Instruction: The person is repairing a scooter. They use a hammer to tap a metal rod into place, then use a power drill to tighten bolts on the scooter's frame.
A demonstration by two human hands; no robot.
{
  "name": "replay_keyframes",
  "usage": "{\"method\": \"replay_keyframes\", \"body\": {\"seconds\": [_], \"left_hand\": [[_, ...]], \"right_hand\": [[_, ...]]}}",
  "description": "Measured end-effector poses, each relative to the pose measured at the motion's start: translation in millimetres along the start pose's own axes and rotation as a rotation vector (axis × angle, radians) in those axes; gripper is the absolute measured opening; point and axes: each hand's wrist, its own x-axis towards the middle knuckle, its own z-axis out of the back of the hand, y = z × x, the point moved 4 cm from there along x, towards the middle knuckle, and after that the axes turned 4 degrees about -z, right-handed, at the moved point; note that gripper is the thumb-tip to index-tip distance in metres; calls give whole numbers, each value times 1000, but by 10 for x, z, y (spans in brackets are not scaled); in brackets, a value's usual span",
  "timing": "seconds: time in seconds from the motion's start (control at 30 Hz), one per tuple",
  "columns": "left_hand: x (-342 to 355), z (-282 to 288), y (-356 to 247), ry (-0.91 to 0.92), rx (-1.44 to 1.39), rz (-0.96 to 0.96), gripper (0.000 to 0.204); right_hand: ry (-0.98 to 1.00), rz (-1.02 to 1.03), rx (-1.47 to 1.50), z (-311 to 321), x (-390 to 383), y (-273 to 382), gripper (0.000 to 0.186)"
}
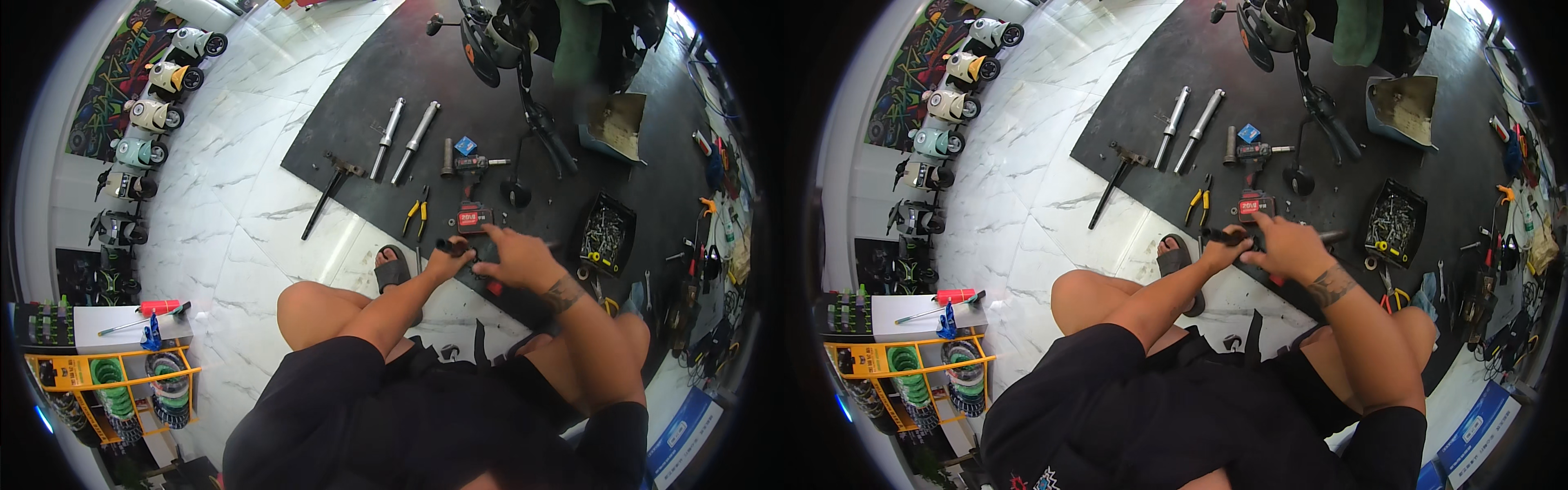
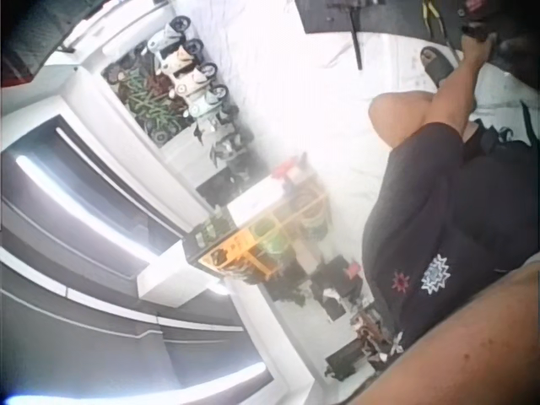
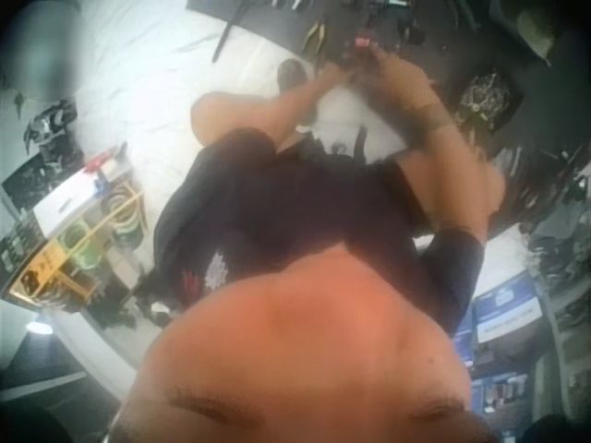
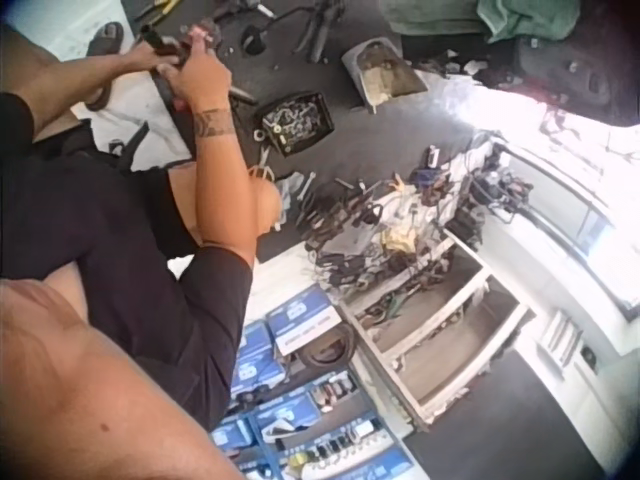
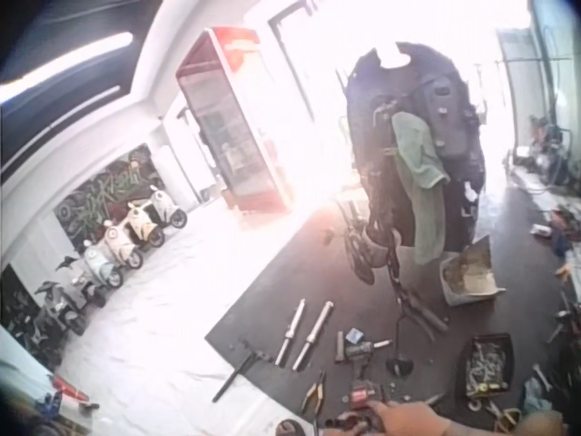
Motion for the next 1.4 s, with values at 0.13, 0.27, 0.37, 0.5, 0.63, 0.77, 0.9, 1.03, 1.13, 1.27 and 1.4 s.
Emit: {"method": "replay_keyframes", "body": {"seconds": [0.13,0.27,0.37,0.5,0.63,0.77,0.9,1.03,1.13,1.27,1.4], "left_hand": [[44,65,106,253,167,-40,61],[305,390,404,571,625,53,61],[733,954,969,654,812,448,61],[1407,1650,1457,304,770,540,49],[1844,1935,1546,79,663,586,59],[2091,1922,1533,-71,605,653,78],[2295,1893,1783,-158,436,650,87],[2496,1917,2230,-165,289,692,81],[2600,1838,2503,-19,289,693,41],[2557,1691,2681,30,-11,876,27],[2469,1595,2507,12,196,717,39]], "right_hand": [[5,42,-15,-313,221,-27,91],[-61,136,115,-374,442,14,80],[-24,36,240,-371,630,-12,69],[74,-77,360,-462,799,-41,57],[58,-30,371,-660,866,-37,50],[41,121,220,-849,884,10,28],[13,172,237,-830,935,-12,25],[52,-6,395,-728,1016,-103,34],[78,-125,399,-689,1056,-164,39],[129,-192,445,-688,1090,-214,36],[139,-181,430,-665,1121,-209,36]]}}
